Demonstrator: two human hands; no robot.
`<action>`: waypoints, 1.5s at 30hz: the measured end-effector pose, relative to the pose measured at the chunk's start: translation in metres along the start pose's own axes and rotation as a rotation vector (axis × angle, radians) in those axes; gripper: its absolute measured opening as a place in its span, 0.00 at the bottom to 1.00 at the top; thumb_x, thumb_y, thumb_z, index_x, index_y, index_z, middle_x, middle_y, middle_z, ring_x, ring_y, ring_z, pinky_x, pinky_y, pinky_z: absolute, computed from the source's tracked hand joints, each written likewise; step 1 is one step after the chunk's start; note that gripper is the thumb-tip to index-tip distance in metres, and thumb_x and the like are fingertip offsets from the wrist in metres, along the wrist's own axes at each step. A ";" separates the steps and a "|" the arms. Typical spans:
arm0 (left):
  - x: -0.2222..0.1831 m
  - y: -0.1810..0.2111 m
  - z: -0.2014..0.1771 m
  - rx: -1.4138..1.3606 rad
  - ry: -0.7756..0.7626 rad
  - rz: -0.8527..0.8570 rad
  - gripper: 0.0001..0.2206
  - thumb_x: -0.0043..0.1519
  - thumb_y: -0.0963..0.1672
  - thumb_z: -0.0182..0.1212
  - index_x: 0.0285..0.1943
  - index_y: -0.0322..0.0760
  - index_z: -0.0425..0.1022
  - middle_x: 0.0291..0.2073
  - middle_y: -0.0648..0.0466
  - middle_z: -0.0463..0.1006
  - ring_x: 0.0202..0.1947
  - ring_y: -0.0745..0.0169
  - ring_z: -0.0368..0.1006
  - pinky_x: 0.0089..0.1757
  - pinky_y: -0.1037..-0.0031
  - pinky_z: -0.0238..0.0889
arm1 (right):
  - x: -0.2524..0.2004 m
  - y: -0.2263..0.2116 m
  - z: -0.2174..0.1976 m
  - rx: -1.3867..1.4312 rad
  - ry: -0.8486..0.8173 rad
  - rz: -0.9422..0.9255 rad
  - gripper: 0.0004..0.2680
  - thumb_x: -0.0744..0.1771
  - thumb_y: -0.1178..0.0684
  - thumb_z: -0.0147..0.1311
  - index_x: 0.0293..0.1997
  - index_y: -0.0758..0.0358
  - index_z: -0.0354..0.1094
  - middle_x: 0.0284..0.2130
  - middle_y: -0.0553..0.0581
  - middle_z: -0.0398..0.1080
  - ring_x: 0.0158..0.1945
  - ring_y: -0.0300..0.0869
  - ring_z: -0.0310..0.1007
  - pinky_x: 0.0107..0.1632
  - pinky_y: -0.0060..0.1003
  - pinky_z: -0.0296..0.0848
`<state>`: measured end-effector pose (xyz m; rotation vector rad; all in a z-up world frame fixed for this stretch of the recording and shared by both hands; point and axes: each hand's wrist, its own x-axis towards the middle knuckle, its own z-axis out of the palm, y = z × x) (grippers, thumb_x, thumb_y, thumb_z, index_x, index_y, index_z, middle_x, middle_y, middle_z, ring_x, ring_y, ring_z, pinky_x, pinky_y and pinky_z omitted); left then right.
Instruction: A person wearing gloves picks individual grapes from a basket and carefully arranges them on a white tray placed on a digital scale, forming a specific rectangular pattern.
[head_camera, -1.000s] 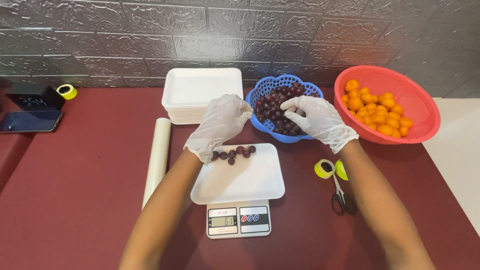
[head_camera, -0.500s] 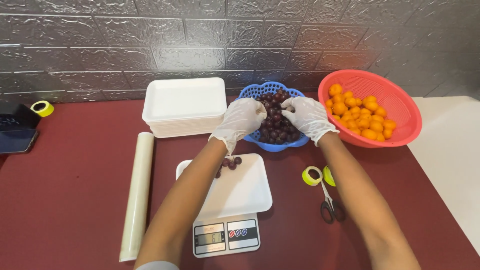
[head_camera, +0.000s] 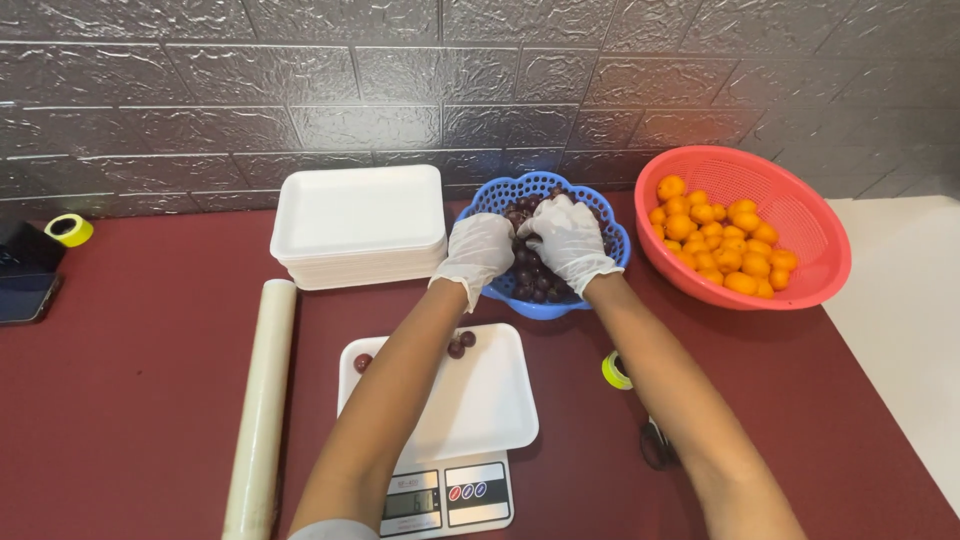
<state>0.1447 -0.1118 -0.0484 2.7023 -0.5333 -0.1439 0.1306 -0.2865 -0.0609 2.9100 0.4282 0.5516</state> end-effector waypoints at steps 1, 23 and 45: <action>0.000 0.000 0.001 -0.001 -0.003 -0.003 0.13 0.62 0.45 0.54 0.52 0.48 0.83 0.49 0.50 0.83 0.57 0.49 0.76 0.57 0.57 0.70 | 0.002 0.003 0.015 0.002 -0.003 -0.002 0.06 0.60 0.40 0.67 0.34 0.33 0.74 0.36 0.37 0.66 0.50 0.37 0.67 0.46 0.36 0.72; -0.079 0.015 -0.069 -0.235 0.077 0.071 0.12 0.62 0.43 0.61 0.54 0.49 0.82 0.47 0.54 0.83 0.56 0.53 0.76 0.55 0.58 0.72 | -0.028 -0.012 -0.074 0.434 -0.033 0.092 0.04 0.66 0.39 0.60 0.39 0.34 0.71 0.37 0.40 0.69 0.49 0.40 0.72 0.54 0.41 0.71; -0.166 0.011 -0.056 0.045 0.016 0.243 0.09 0.51 0.49 0.65 0.36 0.49 0.85 0.38 0.54 0.80 0.52 0.50 0.75 0.50 0.60 0.70 | -0.088 -0.072 -0.129 0.487 -0.387 0.004 0.03 0.66 0.43 0.59 0.41 0.36 0.74 0.42 0.47 0.74 0.53 0.47 0.75 0.59 0.46 0.72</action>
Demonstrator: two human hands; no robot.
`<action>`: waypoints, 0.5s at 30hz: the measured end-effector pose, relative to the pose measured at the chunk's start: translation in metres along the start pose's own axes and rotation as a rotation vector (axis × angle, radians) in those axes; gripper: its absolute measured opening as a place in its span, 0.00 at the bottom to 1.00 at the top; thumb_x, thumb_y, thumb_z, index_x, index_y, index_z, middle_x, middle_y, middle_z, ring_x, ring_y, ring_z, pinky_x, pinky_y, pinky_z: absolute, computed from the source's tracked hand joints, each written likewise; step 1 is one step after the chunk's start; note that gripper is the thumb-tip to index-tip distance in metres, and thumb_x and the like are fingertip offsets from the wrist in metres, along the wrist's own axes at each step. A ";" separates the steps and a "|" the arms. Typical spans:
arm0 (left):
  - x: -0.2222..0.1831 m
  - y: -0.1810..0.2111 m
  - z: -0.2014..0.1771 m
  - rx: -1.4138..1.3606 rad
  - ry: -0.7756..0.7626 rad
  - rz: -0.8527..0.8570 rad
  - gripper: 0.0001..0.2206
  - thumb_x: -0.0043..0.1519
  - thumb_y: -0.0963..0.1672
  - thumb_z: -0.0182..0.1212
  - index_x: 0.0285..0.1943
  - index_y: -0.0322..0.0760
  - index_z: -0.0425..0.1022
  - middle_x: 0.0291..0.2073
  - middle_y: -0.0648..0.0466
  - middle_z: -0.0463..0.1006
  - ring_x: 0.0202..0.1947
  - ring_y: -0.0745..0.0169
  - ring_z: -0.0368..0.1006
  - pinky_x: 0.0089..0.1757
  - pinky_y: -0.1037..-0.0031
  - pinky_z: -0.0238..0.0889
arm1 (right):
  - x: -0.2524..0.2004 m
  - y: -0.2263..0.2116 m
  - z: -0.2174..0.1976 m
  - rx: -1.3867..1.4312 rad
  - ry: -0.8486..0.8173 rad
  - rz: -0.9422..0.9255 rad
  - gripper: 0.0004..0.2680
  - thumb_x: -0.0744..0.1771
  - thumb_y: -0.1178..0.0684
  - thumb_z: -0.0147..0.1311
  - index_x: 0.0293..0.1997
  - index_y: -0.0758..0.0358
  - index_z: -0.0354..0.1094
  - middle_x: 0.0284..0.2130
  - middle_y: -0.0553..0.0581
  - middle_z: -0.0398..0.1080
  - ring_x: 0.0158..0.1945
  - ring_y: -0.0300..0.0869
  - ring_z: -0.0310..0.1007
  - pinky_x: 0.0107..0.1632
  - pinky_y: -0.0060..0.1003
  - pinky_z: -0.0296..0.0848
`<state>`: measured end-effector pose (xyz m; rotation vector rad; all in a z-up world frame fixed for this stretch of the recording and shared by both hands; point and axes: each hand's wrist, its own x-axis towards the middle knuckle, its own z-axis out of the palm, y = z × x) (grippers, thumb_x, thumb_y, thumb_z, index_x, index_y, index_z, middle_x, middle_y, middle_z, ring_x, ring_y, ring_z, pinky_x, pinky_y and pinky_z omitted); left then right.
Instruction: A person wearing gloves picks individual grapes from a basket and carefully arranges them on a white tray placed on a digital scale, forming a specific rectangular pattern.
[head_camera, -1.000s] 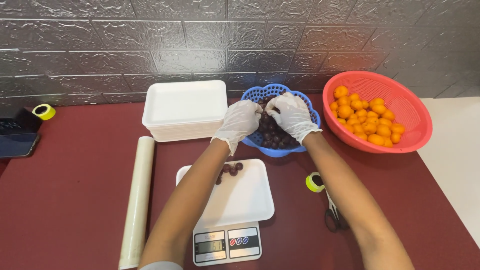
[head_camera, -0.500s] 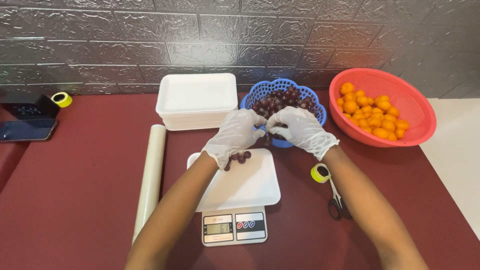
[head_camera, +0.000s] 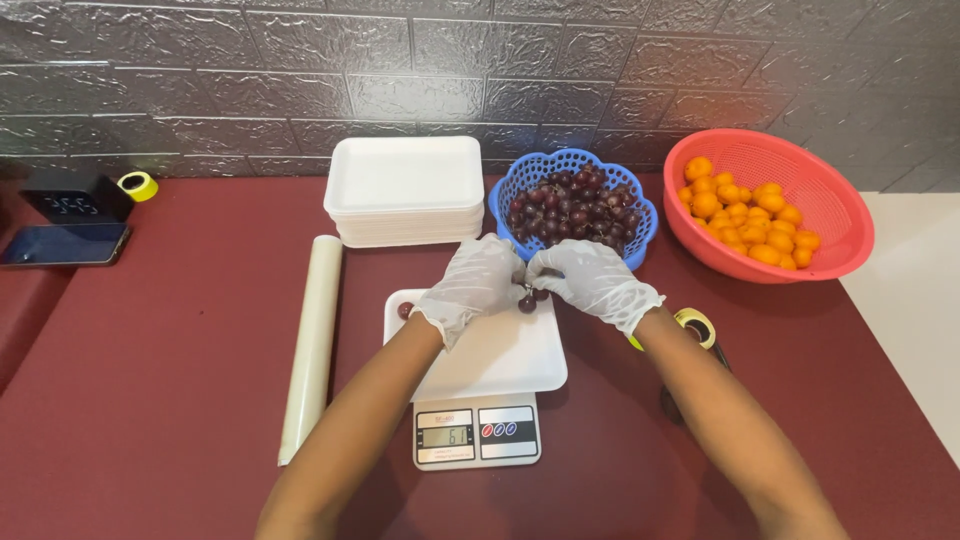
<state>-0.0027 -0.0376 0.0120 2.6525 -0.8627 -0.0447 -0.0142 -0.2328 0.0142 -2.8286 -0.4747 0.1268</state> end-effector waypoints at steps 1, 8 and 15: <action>0.007 -0.005 0.012 -0.001 0.000 -0.001 0.09 0.51 0.49 0.65 0.36 0.49 0.85 0.38 0.54 0.80 0.52 0.50 0.75 0.50 0.60 0.70 | 0.001 0.002 0.002 -0.001 -0.001 -0.001 0.03 0.66 0.43 0.59 0.41 0.36 0.74 0.42 0.47 0.74 0.53 0.47 0.75 0.59 0.46 0.72; 0.024 -0.020 0.044 0.118 0.047 0.002 0.09 0.49 0.50 0.67 0.33 0.50 0.84 0.35 0.55 0.76 0.49 0.54 0.72 0.48 0.63 0.69 | 0.001 0.000 0.004 -0.025 -0.049 0.040 0.04 0.65 0.43 0.59 0.42 0.35 0.74 0.41 0.46 0.76 0.53 0.45 0.76 0.58 0.45 0.73; 0.018 -0.013 0.035 0.121 0.021 0.012 0.09 0.49 0.50 0.68 0.34 0.47 0.84 0.38 0.53 0.77 0.51 0.52 0.70 0.48 0.63 0.68 | 0.004 0.004 0.010 0.000 -0.082 0.056 0.04 0.65 0.43 0.59 0.42 0.37 0.75 0.41 0.48 0.77 0.53 0.46 0.76 0.59 0.47 0.74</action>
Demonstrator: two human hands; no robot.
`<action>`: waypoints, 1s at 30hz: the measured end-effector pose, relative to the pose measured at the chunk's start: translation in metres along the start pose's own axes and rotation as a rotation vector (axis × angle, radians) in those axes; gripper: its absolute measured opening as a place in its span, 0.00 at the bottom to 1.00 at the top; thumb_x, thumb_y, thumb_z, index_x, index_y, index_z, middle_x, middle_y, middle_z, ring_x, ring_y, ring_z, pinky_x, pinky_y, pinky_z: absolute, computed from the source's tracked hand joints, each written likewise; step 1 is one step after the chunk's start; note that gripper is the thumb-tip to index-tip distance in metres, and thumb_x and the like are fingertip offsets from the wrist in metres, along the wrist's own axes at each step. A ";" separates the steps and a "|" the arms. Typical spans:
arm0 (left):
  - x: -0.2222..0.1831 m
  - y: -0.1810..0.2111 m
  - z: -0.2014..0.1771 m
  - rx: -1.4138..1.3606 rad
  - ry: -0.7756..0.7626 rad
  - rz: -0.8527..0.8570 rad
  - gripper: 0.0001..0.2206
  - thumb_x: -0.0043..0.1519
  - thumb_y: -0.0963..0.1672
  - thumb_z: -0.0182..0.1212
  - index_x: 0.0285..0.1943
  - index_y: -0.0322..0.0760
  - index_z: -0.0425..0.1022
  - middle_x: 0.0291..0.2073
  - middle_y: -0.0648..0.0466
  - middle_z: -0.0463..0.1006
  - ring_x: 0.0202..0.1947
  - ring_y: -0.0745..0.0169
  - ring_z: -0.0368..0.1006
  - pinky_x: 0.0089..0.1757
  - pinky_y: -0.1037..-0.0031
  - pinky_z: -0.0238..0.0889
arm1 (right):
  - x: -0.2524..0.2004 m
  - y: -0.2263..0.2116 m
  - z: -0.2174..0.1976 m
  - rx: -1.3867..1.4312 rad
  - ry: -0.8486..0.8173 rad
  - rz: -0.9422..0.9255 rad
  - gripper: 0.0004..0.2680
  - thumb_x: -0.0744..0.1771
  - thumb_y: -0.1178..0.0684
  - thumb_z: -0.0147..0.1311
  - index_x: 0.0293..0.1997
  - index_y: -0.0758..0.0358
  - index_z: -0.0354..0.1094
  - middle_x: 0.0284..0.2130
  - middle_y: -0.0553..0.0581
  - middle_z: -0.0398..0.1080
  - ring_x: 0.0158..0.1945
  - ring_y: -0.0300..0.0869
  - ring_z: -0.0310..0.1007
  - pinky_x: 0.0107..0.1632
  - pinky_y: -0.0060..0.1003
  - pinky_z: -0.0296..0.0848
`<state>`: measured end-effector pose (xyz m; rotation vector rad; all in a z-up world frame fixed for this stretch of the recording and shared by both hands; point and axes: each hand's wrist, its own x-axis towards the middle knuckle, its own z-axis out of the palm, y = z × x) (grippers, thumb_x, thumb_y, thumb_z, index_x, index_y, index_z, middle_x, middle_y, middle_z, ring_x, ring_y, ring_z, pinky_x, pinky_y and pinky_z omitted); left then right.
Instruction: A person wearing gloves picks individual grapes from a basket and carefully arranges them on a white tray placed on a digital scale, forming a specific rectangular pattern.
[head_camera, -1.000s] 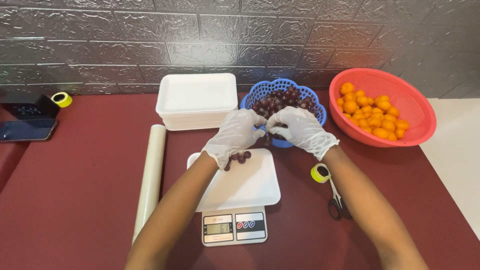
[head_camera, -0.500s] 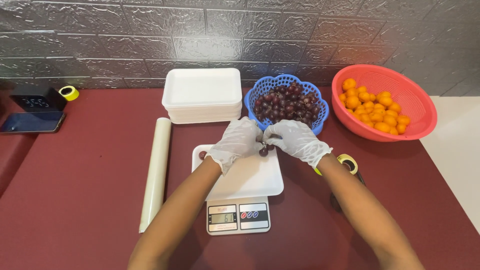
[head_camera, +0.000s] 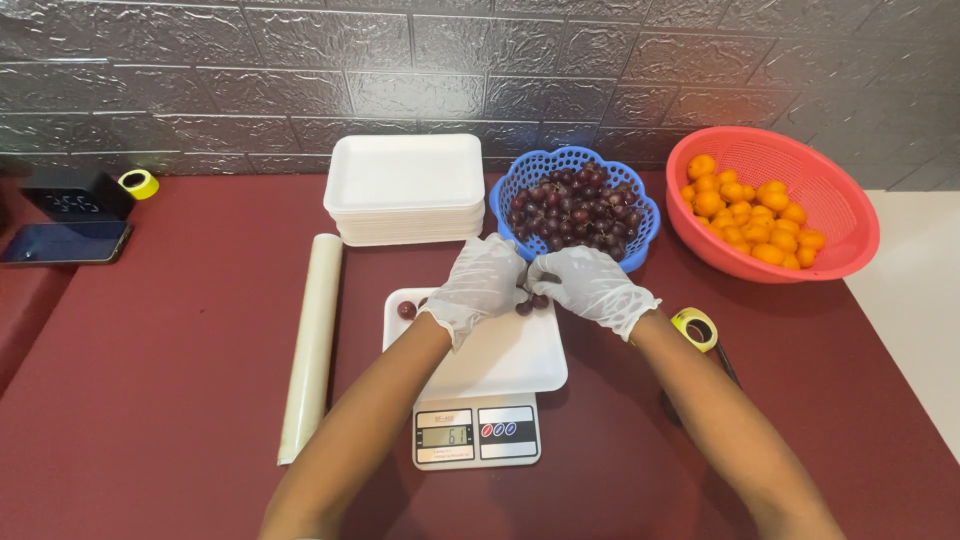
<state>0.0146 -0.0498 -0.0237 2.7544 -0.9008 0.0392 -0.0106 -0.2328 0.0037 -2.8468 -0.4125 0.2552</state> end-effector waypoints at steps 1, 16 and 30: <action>0.002 0.000 0.003 0.001 0.000 -0.001 0.09 0.49 0.50 0.68 0.34 0.47 0.84 0.38 0.53 0.77 0.51 0.52 0.70 0.48 0.63 0.68 | -0.001 -0.001 -0.001 0.001 0.000 -0.001 0.04 0.65 0.43 0.59 0.42 0.37 0.75 0.41 0.48 0.77 0.53 0.46 0.76 0.59 0.47 0.74; 0.003 0.007 -0.003 -0.031 -0.018 -0.067 0.10 0.50 0.51 0.70 0.36 0.50 0.84 0.37 0.54 0.76 0.49 0.54 0.72 0.50 0.65 0.68 | -0.004 0.002 -0.002 0.025 0.009 -0.049 0.05 0.65 0.44 0.58 0.41 0.44 0.74 0.38 0.50 0.79 0.50 0.48 0.77 0.56 0.49 0.75; 0.003 -0.016 0.001 -0.065 0.038 0.006 0.08 0.54 0.47 0.67 0.39 0.47 0.83 0.39 0.52 0.79 0.50 0.51 0.74 0.51 0.60 0.71 | -0.014 -0.006 -0.022 0.083 0.004 -0.014 0.07 0.66 0.43 0.56 0.47 0.41 0.76 0.39 0.48 0.80 0.49 0.46 0.78 0.55 0.47 0.75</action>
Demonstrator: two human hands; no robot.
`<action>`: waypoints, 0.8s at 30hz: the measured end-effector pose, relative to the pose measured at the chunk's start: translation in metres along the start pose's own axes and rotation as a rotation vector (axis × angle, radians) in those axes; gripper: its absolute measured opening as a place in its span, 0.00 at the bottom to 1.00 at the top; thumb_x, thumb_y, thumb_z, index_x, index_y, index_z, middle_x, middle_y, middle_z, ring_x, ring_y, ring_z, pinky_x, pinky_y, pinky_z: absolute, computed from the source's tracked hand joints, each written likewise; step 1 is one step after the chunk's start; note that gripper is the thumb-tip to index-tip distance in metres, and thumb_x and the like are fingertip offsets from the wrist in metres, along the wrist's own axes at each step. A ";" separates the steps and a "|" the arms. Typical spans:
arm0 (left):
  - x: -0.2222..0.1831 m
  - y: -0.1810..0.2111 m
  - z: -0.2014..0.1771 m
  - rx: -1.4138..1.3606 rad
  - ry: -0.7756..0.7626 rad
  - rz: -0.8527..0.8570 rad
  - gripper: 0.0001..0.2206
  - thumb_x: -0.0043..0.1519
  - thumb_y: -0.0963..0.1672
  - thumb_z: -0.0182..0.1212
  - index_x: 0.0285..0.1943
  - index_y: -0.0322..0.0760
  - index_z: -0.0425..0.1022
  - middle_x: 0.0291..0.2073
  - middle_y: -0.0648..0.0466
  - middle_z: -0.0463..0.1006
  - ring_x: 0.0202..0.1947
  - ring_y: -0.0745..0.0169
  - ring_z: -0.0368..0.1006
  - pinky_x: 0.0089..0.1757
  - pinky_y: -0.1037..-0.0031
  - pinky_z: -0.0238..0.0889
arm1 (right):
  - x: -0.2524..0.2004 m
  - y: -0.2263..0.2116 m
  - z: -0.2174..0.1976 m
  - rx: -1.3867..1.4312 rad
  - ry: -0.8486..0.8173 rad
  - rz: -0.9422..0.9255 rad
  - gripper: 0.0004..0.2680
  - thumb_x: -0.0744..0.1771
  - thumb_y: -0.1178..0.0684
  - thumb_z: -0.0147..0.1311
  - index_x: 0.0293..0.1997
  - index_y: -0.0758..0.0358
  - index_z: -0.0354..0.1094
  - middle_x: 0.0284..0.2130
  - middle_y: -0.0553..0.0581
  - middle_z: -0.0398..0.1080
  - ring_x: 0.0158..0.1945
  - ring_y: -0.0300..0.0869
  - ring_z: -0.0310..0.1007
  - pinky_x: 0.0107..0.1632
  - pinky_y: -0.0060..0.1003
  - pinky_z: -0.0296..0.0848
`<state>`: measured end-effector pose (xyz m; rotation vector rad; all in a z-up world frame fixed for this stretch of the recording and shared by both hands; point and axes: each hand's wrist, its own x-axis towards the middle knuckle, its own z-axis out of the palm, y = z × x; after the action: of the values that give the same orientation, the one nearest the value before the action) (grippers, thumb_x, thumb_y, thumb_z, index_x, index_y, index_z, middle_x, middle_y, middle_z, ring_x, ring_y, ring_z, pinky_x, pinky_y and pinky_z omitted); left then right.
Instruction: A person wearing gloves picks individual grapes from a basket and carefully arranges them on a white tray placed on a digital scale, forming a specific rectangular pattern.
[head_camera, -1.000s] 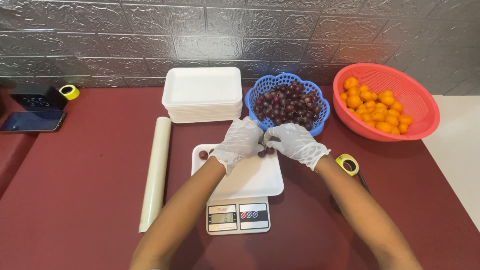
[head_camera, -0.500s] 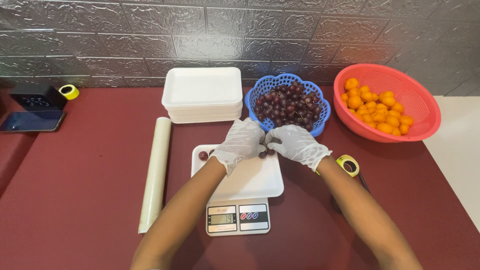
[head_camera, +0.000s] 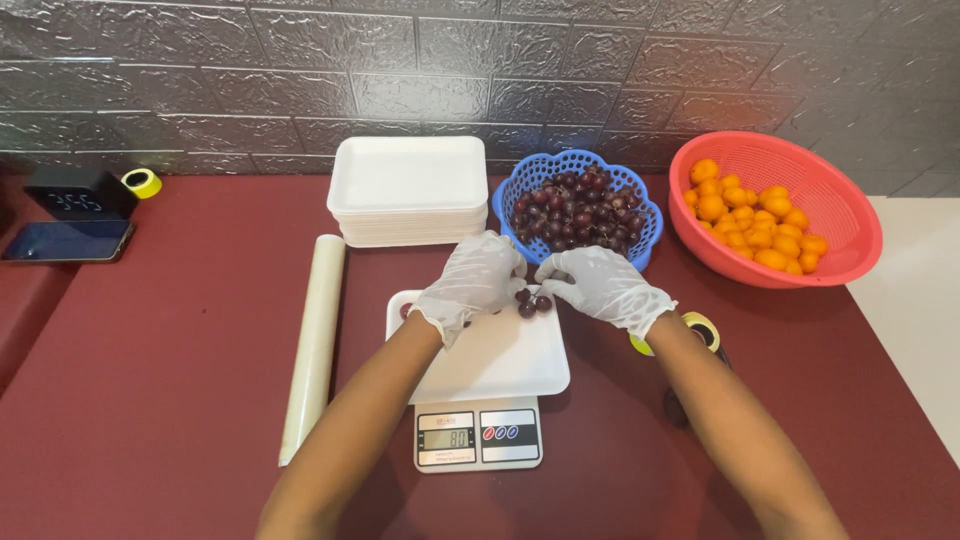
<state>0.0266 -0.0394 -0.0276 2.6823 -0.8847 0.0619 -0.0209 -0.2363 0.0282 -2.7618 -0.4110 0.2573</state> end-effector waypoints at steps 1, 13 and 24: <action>0.001 0.000 -0.002 0.000 0.001 0.001 0.08 0.54 0.47 0.67 0.39 0.47 0.83 0.39 0.52 0.79 0.50 0.51 0.74 0.51 0.60 0.71 | 0.000 0.002 -0.002 0.000 0.001 0.000 0.07 0.66 0.43 0.56 0.47 0.41 0.76 0.39 0.48 0.80 0.49 0.46 0.78 0.55 0.47 0.75; 0.020 0.003 -0.036 -0.086 0.113 -0.031 0.06 0.59 0.46 0.63 0.43 0.48 0.82 0.41 0.54 0.79 0.53 0.54 0.74 0.54 0.62 0.68 | 0.015 0.048 -0.033 0.028 0.213 0.070 0.07 0.66 0.43 0.58 0.46 0.41 0.76 0.37 0.45 0.80 0.47 0.42 0.79 0.54 0.43 0.74; 0.077 0.001 -0.027 -0.203 0.087 -0.188 0.07 0.60 0.45 0.61 0.42 0.50 0.84 0.41 0.54 0.83 0.48 0.48 0.80 0.51 0.57 0.73 | 0.077 0.098 -0.031 -0.054 0.291 0.203 0.11 0.65 0.44 0.61 0.52 0.37 0.74 0.40 0.39 0.79 0.52 0.40 0.76 0.57 0.44 0.73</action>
<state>0.0899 -0.0766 0.0088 2.5380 -0.5763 0.0439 0.0830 -0.3102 0.0130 -2.8359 -0.0645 -0.1106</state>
